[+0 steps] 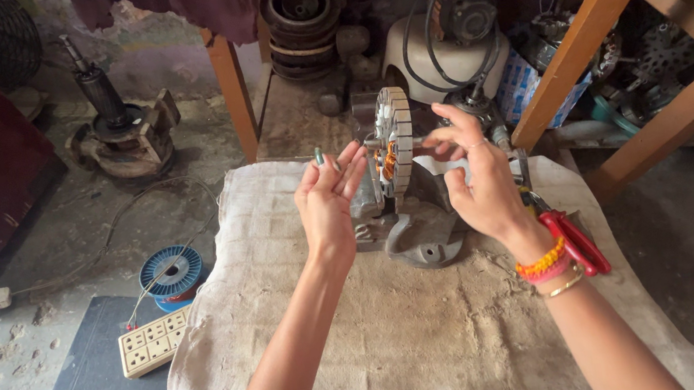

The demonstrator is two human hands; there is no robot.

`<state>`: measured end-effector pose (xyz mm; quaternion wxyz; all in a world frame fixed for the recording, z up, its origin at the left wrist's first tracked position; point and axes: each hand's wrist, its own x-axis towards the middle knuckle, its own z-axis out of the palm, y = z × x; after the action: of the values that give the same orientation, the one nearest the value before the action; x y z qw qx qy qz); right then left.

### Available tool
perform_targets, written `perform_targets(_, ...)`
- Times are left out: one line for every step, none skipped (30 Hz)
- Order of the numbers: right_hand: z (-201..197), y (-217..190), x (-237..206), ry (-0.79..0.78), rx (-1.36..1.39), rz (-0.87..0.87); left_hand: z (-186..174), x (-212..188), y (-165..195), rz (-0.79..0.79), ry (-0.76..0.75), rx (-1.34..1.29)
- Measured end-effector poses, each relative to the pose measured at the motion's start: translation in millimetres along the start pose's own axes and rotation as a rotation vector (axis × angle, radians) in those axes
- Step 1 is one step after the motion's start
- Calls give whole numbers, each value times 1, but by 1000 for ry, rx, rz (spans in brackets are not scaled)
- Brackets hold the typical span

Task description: The person works on an electric motor armature clamped in a bench vise, inserting small components into slots around the rotor by hand and pressing them into place. They rotate the armature to reach different sides and use a screwdriver to tighten or adjust parts on the assembly.

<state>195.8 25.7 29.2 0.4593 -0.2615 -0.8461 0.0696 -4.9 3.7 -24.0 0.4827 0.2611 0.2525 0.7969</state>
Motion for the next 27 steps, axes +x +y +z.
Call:
perform_targets(1,-5,-4,15,28,24,5,-4,1,42,23,133)
perform_targets(4,-11,-7,30,57,47,11,-8,2,84,45,266)
perform_targets(7,-18,-11,44,86,71,18,-13,1,168,56,464)
perform_targets(12,-26,-16,30,154,123,26,-20,0,251,66,662)
perform_targets(17,-35,-20,17,222,174,33,-24,1,335,76,861)
perform_targets(21,-42,-22,5,289,228,37,-27,2,432,45,928)
perform_targets(24,-47,-21,0,422,311,41,-29,4,530,14,994)
perform_targets(27,-51,-20,-2,555,394,45,-30,6,631,-18,1059)
perform_targets(28,-54,-18,-3,689,474,46,-29,9,631,-30,1072)
perform_targets(27,-54,-15,-20,686,547,46,-28,12,630,-42,1087)
perform_targets(26,-53,-11,-38,683,618,46,-27,15,631,-53,1102)
perform_targets(24,-52,-8,-58,681,691,45,-27,16,668,-60,1122)
perform_targets(22,-51,-5,-26,676,682,45,-26,17,706,-66,1140)
perform_targets(19,-49,-3,8,670,673,44,-25,17,744,-72,1158)
perform_targets(17,-47,-1,40,663,667,43,-23,17,729,-58,1156)
perform_targets(15,-44,2,136,687,694,43,-21,16,714,-43,1153)
perform_targets(9,-39,6,232,709,721,42,-20,15,697,-26,1149)
perform_targets(6,-34,10,330,730,744,41,-19,15,718,-31,1141)
perform_targets(5,-28,13,351,732,745,40,-17,15,737,-37,1133)
perform_targets(4,-21,15,372,734,746,40,-16,14,757,-44,1125)
perform_targets(5,-15,18,394,738,744,40,-15,14,738,-42,1124)
perform_targets(8,-9,20,422,663,642,40,-14,13,718,-40,1124)
perform_targets(12,-2,21,447,587,540,41,-14,13,697,-38,1124)
perform_targets(15,4,20,471,512,439,42,-13,13,705,-40,1126)
perform_targets(16,9,19,467,439,416,42,-13,13,714,-39,1129)
perform_targets(18,15,18,463,368,392,43,-12,14,724,-38,1132)
perform_targets(19,19,16,459,297,370,43,-12,15,732,-48,1125)
